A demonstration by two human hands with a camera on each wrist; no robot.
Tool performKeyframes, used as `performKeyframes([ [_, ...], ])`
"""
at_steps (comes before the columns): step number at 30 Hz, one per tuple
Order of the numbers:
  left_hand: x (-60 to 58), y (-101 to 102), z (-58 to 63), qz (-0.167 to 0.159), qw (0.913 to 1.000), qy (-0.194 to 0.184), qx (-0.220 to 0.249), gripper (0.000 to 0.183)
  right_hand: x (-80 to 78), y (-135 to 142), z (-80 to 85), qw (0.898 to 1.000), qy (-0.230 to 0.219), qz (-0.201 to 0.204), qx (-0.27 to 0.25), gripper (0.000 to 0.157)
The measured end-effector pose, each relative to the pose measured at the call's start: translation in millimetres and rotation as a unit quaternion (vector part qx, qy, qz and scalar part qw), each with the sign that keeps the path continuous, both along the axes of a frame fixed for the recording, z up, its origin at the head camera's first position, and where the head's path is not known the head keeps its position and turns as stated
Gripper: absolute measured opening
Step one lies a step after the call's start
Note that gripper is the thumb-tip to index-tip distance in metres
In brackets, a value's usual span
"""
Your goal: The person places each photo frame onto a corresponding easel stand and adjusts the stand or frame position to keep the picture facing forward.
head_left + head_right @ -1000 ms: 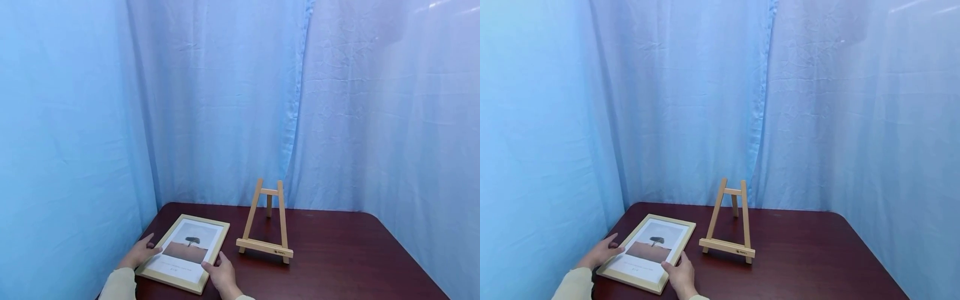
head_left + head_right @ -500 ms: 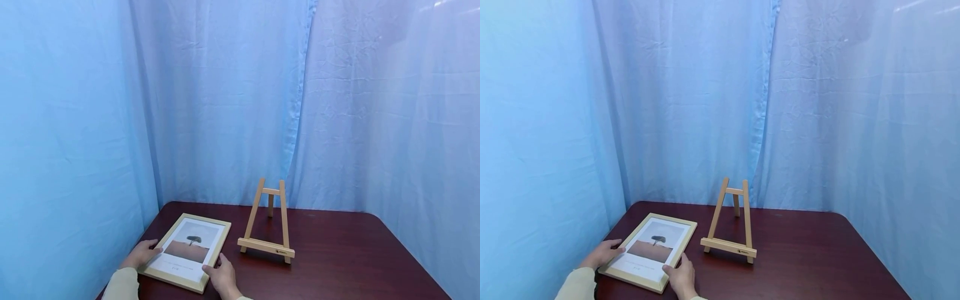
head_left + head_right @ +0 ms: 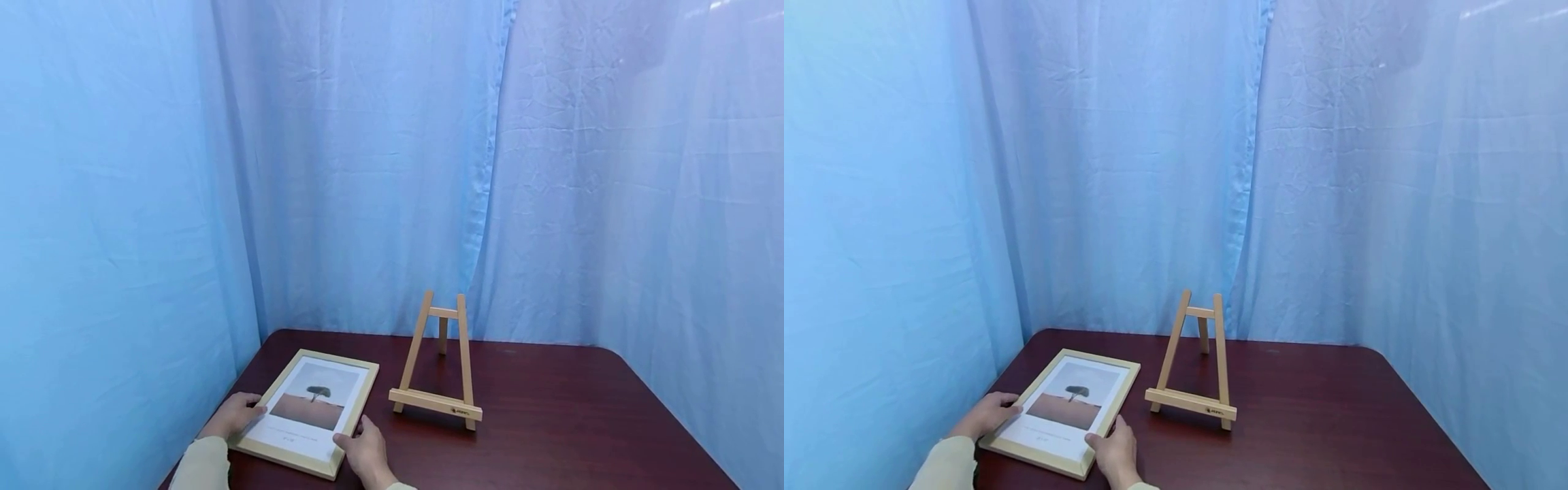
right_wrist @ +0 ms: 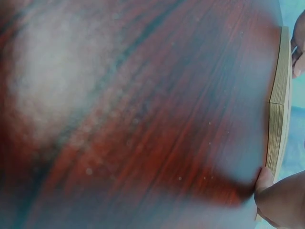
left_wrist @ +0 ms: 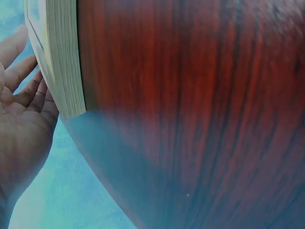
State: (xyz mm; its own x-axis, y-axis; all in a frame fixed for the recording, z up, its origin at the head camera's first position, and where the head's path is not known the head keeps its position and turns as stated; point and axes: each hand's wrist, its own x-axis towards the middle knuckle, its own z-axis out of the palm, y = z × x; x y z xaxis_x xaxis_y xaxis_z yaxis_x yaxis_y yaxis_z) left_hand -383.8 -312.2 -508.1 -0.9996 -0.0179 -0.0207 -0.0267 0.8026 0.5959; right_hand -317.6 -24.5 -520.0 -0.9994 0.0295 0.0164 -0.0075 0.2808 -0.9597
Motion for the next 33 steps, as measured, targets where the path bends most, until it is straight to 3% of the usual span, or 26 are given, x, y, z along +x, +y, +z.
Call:
performKeyframes([
  [8,-0.3,-2.9,-4.1,0.0,0.9998,0.015,0.008,0.031,-0.3,1.2,-2.3,1.0,-0.002,0.009,-0.016,0.053],
  [15,-0.1,-1.7,-5.7,-0.01,0.9999,0.007,-0.007,0.039,0.0,3.9,-1.0,0.998,0.024,0.002,0.059,0.044],
  [20,0.6,0.9,-3.3,-0.029,0.9992,0.021,-0.016,0.03,-0.4,5.4,1.4,0.995,0.048,0.013,0.088,0.033],
  [29,-0.8,1.8,-5.0,-0.039,0.9982,0.043,-0.014,0.021,-3.9,6.6,1.5,0.995,0.018,0.024,0.099,0.039],
  [33,0.0,1.3,-5.9,-0.041,0.998,0.046,-0.013,0.021,-3.8,7.4,2.4,0.993,0.031,0.032,0.108,0.035],
])
